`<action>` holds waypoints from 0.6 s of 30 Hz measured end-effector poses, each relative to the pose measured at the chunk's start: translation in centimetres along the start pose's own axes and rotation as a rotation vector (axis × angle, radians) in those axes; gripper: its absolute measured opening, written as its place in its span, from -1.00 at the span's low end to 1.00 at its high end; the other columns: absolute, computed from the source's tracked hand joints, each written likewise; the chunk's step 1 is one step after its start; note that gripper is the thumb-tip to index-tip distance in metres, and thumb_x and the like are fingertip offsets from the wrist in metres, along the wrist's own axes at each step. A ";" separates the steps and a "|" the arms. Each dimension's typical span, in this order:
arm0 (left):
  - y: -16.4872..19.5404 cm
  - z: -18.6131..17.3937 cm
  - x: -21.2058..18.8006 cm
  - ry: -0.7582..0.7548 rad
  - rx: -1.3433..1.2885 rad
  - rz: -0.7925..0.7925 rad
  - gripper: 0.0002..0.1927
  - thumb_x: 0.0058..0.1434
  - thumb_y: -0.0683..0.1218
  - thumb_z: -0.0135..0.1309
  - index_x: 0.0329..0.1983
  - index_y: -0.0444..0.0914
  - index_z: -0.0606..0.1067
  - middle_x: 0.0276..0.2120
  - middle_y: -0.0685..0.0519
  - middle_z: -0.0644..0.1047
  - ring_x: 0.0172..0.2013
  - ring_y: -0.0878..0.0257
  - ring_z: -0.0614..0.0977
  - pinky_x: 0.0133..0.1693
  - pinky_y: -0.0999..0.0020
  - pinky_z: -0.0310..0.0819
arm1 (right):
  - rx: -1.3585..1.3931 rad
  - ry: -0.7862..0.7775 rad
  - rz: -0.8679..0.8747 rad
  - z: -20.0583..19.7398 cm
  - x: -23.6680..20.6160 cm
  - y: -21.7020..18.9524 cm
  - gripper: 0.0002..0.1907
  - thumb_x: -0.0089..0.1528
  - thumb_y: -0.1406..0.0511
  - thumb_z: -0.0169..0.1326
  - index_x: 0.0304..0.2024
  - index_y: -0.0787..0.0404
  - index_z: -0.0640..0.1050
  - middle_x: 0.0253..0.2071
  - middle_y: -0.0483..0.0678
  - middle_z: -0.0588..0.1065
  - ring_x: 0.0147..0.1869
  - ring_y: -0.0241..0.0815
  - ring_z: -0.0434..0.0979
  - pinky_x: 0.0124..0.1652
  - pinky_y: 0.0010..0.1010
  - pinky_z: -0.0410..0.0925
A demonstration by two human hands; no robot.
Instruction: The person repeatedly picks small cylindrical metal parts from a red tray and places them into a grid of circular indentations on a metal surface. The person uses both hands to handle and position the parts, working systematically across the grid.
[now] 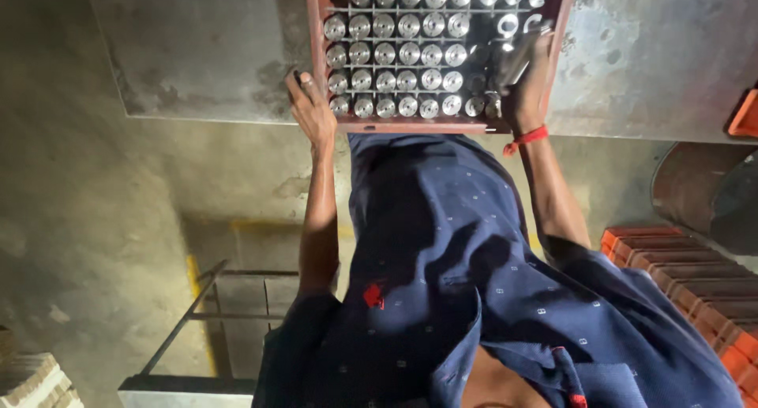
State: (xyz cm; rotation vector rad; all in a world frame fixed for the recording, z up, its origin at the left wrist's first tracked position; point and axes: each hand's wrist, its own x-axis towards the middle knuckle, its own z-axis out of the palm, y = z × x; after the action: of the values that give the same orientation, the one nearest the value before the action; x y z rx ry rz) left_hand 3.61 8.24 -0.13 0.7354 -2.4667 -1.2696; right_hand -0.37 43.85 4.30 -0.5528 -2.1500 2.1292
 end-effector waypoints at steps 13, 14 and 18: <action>0.1 0.1 0.3 -0.012 0.010 -0.005 -0.49 0.53 0.14 -0.22 0.26 -0.36 0.37 0.08 -0.39 0.52 0.08 -0.35 0.53 0.07 -0.09 0.36 | -0.929 -0.122 -0.629 -0.2 -2.5 4.2 -0.54 0.13 0.42 0.12 0.12 0.35 0.52 -0.03 0.21 0.54 0.06 0.35 0.47 0.13 0.01 0.30; 0.1 0.1 0.3 -0.013 0.015 -0.006 -0.49 0.53 0.14 -0.21 0.26 -0.35 0.37 0.08 -0.38 0.52 0.07 -0.34 0.54 0.07 -0.09 0.36 | -1.009 -0.110 -0.677 0.0 -2.3 4.4 -0.48 0.07 0.40 0.15 0.11 0.39 0.51 -0.04 0.21 0.54 0.04 0.39 0.43 0.16 0.05 0.26; 0.0 0.2 0.1 -0.008 -0.005 0.016 -0.51 0.53 0.14 -0.21 0.24 -0.34 0.38 0.09 -0.38 0.52 0.09 -0.35 0.53 0.08 -0.09 0.38 | -0.942 -0.170 -0.501 1.0 -0.5 5.1 -0.48 0.30 0.49 0.14 0.33 0.39 0.48 -0.01 0.16 0.56 0.10 0.26 0.44 0.28 0.06 0.21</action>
State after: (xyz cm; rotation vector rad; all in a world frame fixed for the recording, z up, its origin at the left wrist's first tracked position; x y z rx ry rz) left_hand 3.39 8.31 -0.23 0.7098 -2.4692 -1.2754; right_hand 0.85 42.64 -0.66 0.1631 -2.8970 0.8695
